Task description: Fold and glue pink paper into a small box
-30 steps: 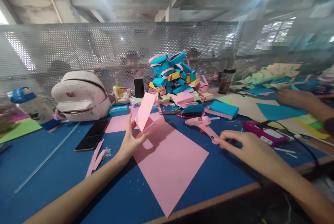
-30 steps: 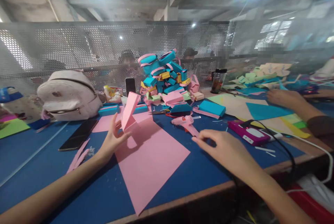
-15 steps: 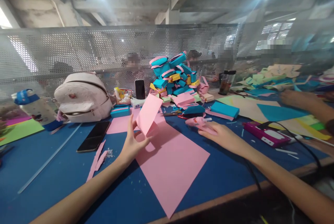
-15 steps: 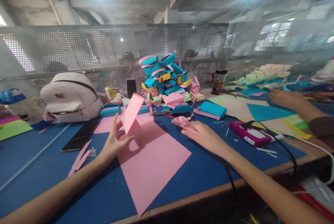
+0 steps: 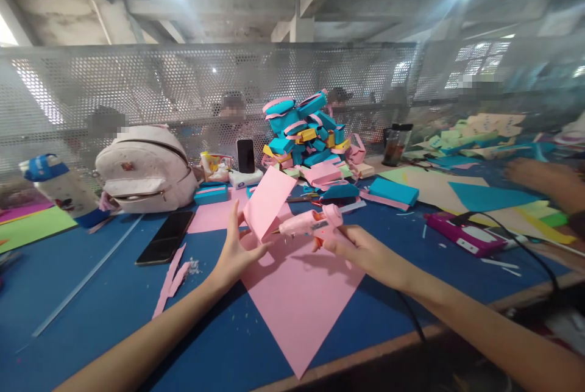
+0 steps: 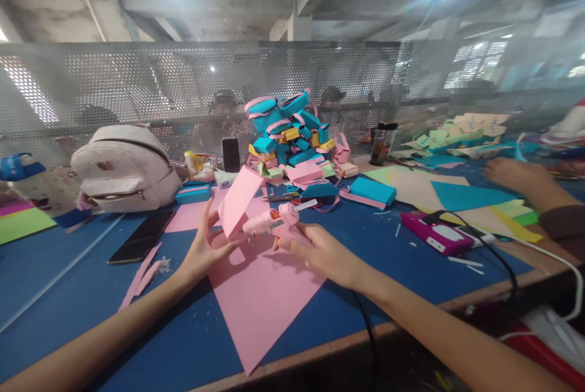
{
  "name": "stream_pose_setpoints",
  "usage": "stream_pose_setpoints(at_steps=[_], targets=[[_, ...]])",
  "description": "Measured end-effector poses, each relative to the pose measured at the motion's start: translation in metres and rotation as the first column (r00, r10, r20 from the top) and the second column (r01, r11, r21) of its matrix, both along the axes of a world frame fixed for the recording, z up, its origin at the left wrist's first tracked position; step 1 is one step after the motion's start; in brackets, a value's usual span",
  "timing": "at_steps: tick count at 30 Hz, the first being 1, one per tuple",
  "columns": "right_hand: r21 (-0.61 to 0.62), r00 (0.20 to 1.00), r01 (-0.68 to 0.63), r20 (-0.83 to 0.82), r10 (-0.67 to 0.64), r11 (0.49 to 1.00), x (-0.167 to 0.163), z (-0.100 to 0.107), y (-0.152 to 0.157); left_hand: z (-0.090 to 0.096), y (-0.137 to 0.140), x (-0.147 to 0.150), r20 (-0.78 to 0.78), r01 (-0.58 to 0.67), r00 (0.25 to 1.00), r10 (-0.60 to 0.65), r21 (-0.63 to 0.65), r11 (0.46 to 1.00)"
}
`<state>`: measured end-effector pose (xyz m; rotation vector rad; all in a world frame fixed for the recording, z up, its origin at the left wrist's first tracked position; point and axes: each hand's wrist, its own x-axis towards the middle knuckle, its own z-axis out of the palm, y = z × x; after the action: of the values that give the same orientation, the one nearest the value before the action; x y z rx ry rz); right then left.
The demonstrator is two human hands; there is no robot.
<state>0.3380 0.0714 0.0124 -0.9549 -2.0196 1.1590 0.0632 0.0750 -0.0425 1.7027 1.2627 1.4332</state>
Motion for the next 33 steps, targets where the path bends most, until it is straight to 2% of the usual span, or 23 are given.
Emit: stream_pose_setpoints(at_steps=[7, 12, 17, 33], targets=[[-0.105, 0.998, -0.060, -0.042, 0.056, 0.993, -0.011, -0.007, 0.001, -0.004, 0.000, -0.001, -0.020, 0.022, 1.000, -0.022, -0.001, 1.000], [-0.074, 0.993, -0.102, -0.068, 0.097, 0.992, -0.014, -0.011, 0.006, -0.006, 0.000, -0.001, -0.013, 0.053, 0.998, -0.053, -0.004, 0.999], [-0.058, 0.995, -0.090, -0.059, 0.086, 0.994, -0.014, -0.011, 0.009, -0.008, 0.001, -0.002, 0.035, 0.085, 0.996, -0.084, -0.022, 0.996], [-0.051, 0.995, -0.088, -0.059, 0.085, 0.995, -0.014, -0.008, 0.008, -0.007, 0.001, -0.003, -0.010, 0.067, 0.998, -0.067, -0.005, 0.998]])
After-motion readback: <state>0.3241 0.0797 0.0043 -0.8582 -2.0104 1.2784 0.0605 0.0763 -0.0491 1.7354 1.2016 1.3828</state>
